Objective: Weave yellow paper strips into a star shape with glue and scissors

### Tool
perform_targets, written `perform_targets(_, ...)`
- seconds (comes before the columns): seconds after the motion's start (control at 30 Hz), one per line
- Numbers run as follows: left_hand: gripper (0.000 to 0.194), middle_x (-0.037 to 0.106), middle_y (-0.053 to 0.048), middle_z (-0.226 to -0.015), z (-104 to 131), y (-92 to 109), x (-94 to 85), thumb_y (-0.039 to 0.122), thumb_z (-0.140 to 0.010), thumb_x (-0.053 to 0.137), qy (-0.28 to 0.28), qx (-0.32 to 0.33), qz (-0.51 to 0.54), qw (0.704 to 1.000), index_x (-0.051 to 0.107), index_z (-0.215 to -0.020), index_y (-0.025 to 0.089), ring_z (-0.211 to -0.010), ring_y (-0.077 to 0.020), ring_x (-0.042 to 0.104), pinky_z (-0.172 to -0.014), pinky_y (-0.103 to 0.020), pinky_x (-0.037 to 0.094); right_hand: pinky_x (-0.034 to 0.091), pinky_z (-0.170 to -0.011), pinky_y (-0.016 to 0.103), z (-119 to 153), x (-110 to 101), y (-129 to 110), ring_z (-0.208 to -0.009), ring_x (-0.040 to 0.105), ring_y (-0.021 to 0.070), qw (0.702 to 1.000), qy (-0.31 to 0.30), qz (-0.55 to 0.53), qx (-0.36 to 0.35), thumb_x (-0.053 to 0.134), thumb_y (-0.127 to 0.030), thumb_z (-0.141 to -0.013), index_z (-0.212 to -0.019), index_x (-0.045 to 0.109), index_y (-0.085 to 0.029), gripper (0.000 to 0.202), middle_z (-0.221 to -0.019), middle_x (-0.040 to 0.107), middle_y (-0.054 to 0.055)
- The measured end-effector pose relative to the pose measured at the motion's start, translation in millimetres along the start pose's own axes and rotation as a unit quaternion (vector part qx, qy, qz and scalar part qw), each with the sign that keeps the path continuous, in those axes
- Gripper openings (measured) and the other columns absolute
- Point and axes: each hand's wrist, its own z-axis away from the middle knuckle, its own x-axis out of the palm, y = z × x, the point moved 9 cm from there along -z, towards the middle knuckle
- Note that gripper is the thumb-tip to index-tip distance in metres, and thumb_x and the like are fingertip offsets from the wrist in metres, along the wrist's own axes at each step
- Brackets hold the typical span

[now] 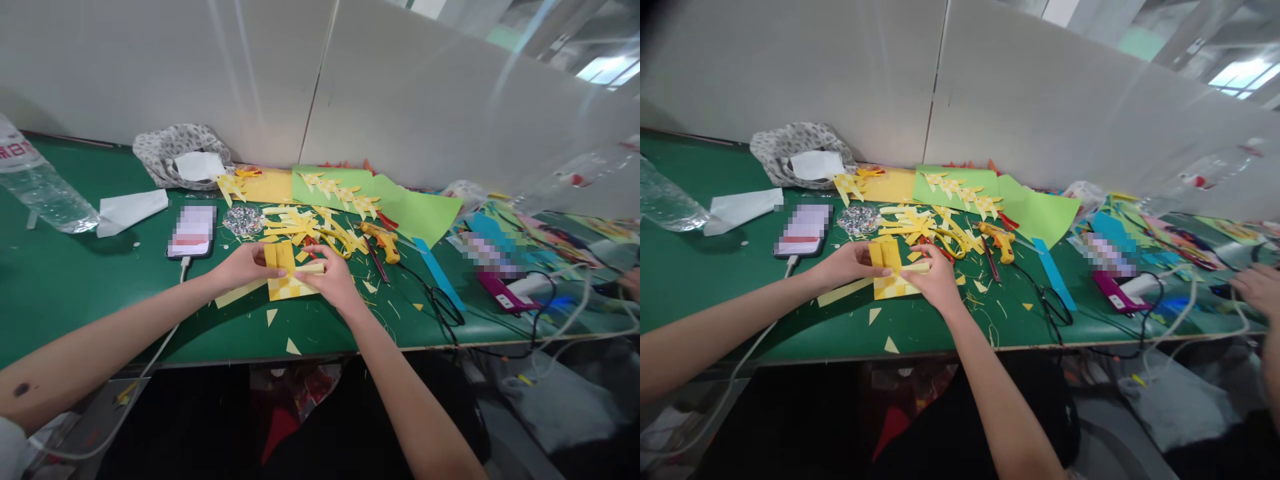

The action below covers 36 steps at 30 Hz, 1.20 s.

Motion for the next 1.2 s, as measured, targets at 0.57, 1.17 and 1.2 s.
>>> perform_targets(0.57,0.056,0.062,-0.005,-0.085,-2,8,-18.1,0.026,-0.062,0.071,0.069,0.055,-0.165,0.982,0.05,-0.113,0.019,-0.081,-0.0185,0.06,-0.069,-0.029,0.048,0.043,-0.054,0.025,2,-4,-3,-0.057,0.057,0.0132,0.994,-0.002,0.102,0.033,0.069,-0.023,-0.054,-0.094,0.058,-0.023,0.042,-0.069,0.066,-0.002)
perform_targets(1.17,0.03,0.063,-0.001,-0.076,12,26,22.8,0.052,-0.073,0.058,-0.084,0.19,-0.486,0.849,0.063,-0.075,0.022,-0.071,-0.0156,0.056,-0.057,-0.023,0.035,0.044,-0.062,0.028,2,-2,-5,-0.065,0.059,0.0149,0.982,0.006,0.187,-0.035,0.068,-0.025,-0.058,-0.075,0.058,-0.023,0.019,-0.072,0.064,-0.002)
perform_targets(1.2,0.031,0.063,-0.001,-0.076,12,26,22.3,0.053,-0.073,0.057,-0.078,0.194,-0.493,0.844,0.062,-0.074,0.022,-0.071,-0.0158,0.056,-0.056,-0.023,0.034,0.044,-0.063,0.029,2,-3,-8,-0.069,0.059,0.0158,0.977,0.011,0.207,-0.046,0.068,-0.026,-0.058,-0.076,0.058,-0.023,0.021,-0.075,0.064,-0.002)
